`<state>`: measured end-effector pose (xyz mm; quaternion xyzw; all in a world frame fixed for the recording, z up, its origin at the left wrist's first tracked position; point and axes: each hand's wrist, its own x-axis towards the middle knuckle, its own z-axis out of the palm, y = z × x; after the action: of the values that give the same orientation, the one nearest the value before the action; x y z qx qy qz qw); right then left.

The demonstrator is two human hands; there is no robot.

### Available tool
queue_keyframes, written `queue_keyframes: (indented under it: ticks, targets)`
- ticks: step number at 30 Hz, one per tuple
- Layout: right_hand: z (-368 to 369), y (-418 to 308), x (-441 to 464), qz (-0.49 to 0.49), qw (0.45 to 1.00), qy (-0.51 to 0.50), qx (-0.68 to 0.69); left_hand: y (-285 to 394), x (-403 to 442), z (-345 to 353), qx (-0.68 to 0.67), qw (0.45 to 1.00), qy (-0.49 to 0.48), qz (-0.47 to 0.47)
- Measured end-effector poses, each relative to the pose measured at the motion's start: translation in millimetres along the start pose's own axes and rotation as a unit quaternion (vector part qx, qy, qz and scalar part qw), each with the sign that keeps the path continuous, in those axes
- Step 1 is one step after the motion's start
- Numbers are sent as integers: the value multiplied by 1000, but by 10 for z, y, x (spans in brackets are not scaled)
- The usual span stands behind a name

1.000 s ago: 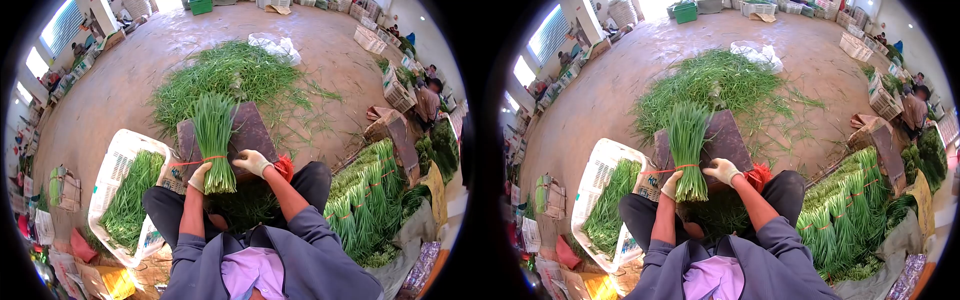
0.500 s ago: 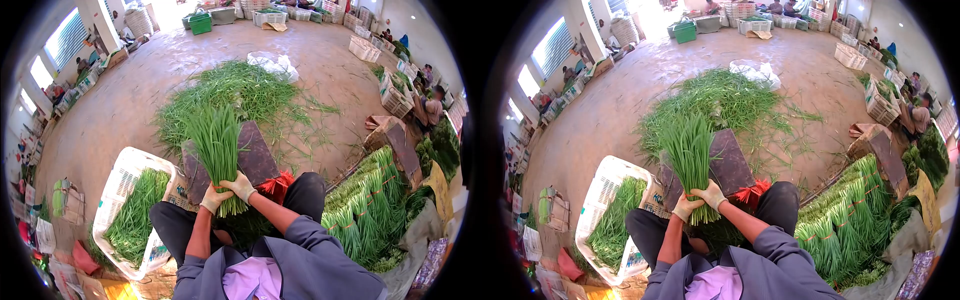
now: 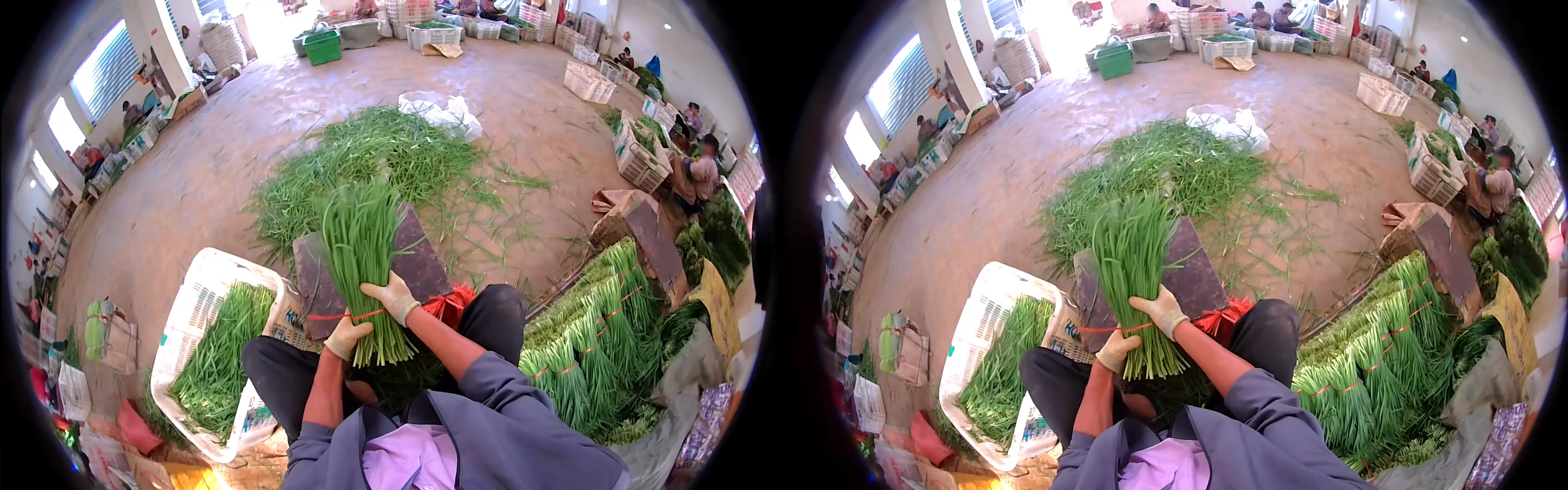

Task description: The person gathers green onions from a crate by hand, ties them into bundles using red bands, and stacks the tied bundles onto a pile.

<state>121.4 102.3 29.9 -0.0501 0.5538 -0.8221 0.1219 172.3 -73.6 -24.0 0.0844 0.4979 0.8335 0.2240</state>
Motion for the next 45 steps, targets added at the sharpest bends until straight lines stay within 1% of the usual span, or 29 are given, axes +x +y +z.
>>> queue_keyframes:
  ticks: [1,2,4,6,8,9,12,14,16,18,19,21,22,24,25,26,28,30,31,33,34,35,36,38,39,40,41,43,45]
  targets:
    - [9,-6,15,-32,998,11,-45,-13,10,-4,-5,998,48,39]
    - [24,-6,27,-33,998,11,-44,-21,56,-13,-68,992,61,89]
    - [54,77,10,-119,973,-12,-198,252,97,-7,-3,990,84,109]
    - [148,118,-119,-75,963,-39,-256,382,144,-7,28,985,124,114]
    - [204,114,-192,-38,939,-52,-339,443,112,89,-26,964,227,137]
    - [228,66,-232,-36,938,-59,-338,384,107,75,-72,950,263,154]
    - [172,-162,-343,0,915,-111,-387,288,43,37,-119,941,276,157]
    - [106,-288,-426,-63,839,-69,-536,259,15,35,-134,939,271,165]
    - [145,-571,-522,-38,843,0,-536,292,5,62,-104,953,236,157]
    - [165,-663,-549,-117,829,14,-547,287,-7,97,-110,953,229,164]
    - [189,-662,-554,-117,826,17,-552,288,-9,117,-109,955,221,167]
    - [267,-620,-512,-298,755,-27,-584,246,-2,111,-113,956,213,167]
    - [272,-581,-468,-280,743,-53,-606,248,-9,117,-114,956,211,168]
    - [142,-390,-202,-355,751,-79,-551,265,-34,162,-113,959,203,162]
    - [255,-593,-247,-193,902,-33,-384,272,-51,149,-109,961,202,152]
    - [344,-816,-289,-11,982,14,-190,276,-72,124,-114,959,205,161]
    - [289,-990,-145,-39,993,102,44,199,-88,45,-106,967,185,142]
    - [150,-1133,-113,-37,979,93,176,134,-97,-5,-118,965,182,149]
    - [40,-1149,-176,-35,980,92,174,121,-108,-31,-119,964,183,154]
    - [-167,-1161,-381,56,993,-95,-39,140,-120,-71,-119,963,180,160]
    - [-167,-1224,-517,103,936,-181,-284,156,-134,-71,-128,961,181,162]
    - [-122,-1248,-614,185,853,-250,-420,160,-150,-59,-138,960,183,163]
    - [-84,-1264,-670,261,739,-308,-540,137,-144,-67,-140,960,180,163]
    - [23,-1214,-675,118,703,-238,-660,103,-107,-91,-110,961,192,165]
    - [127,-1240,-711,161,876,-131,-434,95,-94,-68,-113,962,187,163]
    - [266,-1306,-699,109,907,-84,-397,89,-103,-32,-106,963,179,169]
    - [373,-1329,-673,9,924,-46,-379,91,-106,4,-98,965,171,174]
    - [483,-1308,-520,-113,918,25,-379,85,-114,57,-89,967,166,173]
    - [557,-1343,-394,-137,911,33,-388,102,-120,119,-82,968,162,176]
